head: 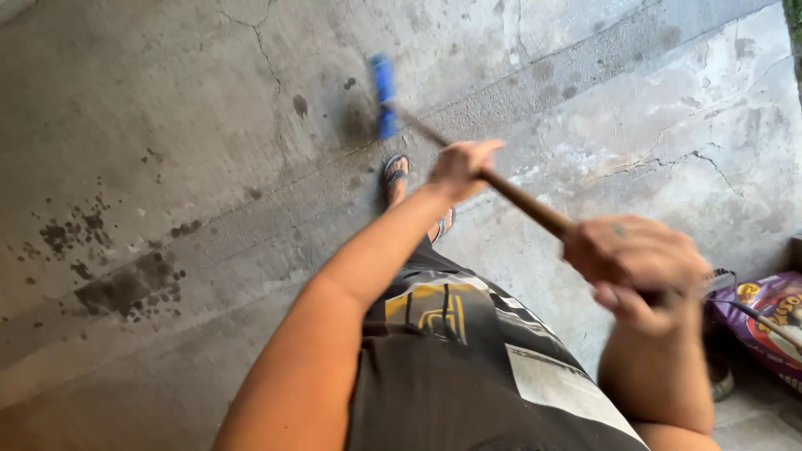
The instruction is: Sweeping a concrete floor using a long-handled broom.
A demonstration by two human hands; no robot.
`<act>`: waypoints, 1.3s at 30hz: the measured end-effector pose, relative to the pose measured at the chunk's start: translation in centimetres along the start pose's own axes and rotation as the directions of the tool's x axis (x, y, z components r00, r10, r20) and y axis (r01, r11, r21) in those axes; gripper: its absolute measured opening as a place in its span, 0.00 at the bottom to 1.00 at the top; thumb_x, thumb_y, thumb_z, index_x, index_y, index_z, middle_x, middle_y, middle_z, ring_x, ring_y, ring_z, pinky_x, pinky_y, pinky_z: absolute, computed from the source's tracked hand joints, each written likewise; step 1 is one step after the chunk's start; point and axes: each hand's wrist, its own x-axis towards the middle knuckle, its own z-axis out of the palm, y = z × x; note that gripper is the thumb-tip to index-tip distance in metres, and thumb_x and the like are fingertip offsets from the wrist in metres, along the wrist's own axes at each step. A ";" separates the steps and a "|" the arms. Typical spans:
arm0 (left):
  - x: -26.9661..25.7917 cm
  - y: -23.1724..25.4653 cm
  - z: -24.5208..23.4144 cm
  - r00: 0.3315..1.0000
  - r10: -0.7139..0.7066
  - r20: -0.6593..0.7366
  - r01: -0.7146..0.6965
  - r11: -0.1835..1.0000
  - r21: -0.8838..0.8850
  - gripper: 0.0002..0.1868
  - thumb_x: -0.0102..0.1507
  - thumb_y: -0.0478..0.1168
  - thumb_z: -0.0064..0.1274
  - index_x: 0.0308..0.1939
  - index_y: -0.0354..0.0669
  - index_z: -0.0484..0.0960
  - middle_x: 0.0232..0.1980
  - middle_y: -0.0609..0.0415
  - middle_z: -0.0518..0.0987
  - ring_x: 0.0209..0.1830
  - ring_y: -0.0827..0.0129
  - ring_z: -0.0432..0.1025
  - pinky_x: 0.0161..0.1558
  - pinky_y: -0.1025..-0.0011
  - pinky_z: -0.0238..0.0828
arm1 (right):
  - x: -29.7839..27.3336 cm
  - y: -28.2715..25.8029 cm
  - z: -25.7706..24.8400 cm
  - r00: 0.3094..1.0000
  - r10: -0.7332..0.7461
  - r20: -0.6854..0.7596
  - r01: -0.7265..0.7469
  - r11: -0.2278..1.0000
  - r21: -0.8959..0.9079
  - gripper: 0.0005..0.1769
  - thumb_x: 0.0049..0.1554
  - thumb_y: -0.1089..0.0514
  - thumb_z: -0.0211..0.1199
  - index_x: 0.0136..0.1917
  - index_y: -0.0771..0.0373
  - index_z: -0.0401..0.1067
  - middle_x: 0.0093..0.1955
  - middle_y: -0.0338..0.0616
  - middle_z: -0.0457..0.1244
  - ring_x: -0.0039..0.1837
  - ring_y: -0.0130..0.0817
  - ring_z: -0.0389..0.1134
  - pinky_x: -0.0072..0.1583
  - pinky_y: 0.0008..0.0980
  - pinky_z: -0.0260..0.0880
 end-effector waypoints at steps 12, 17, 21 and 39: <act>-2.4 -13.9 -3.4 0.907 -0.291 0.304 0.246 0.953 0.177 0.28 0.57 0.41 0.62 0.61 0.59 0.75 0.55 0.54 0.81 0.57 0.57 0.74 0.61 0.58 0.69 | -2.6 12.5 -1.7 0.863 0.480 -0.157 -0.498 0.862 -0.101 0.16 0.59 0.60 0.60 0.33 0.72 0.73 0.40 0.59 0.70 0.44 0.44 0.72 0.46 0.47 0.69; 11.7 -7.8 -0.3 0.985 0.107 0.138 -0.083 0.983 -0.166 0.26 0.56 0.27 0.50 0.57 0.53 0.78 0.43 0.56 0.79 0.41 0.61 0.75 0.45 0.63 0.75 | 7.8 6.5 -3.7 0.962 0.271 0.010 -0.257 0.923 -0.287 0.16 0.56 0.65 0.52 0.28 0.69 0.60 0.27 0.49 0.56 0.34 0.46 0.63 0.47 0.42 0.70; 15.2 -6.2 -2.2 0.963 0.267 0.030 -0.253 0.941 -0.225 0.24 0.61 0.26 0.45 0.59 0.52 0.74 0.28 0.61 0.73 0.28 0.68 0.69 0.35 0.67 0.70 | 11.4 6.6 -1.0 0.936 0.140 0.322 -0.033 0.948 -0.317 0.19 0.60 0.62 0.48 0.27 0.63 0.55 0.27 0.45 0.50 0.30 0.46 0.54 0.41 0.42 0.64; 8.2 -17.3 -13.3 0.694 -0.594 0.407 0.533 0.804 0.264 0.29 0.59 0.41 0.58 0.65 0.62 0.72 0.58 0.58 0.80 0.56 0.58 0.74 0.48 0.63 0.70 | 4.9 24.1 -4.7 0.784 0.607 -0.133 -0.610 0.792 0.020 0.13 0.59 0.57 0.59 0.38 0.66 0.77 0.54 0.51 0.70 0.51 0.35 0.72 0.47 0.27 0.75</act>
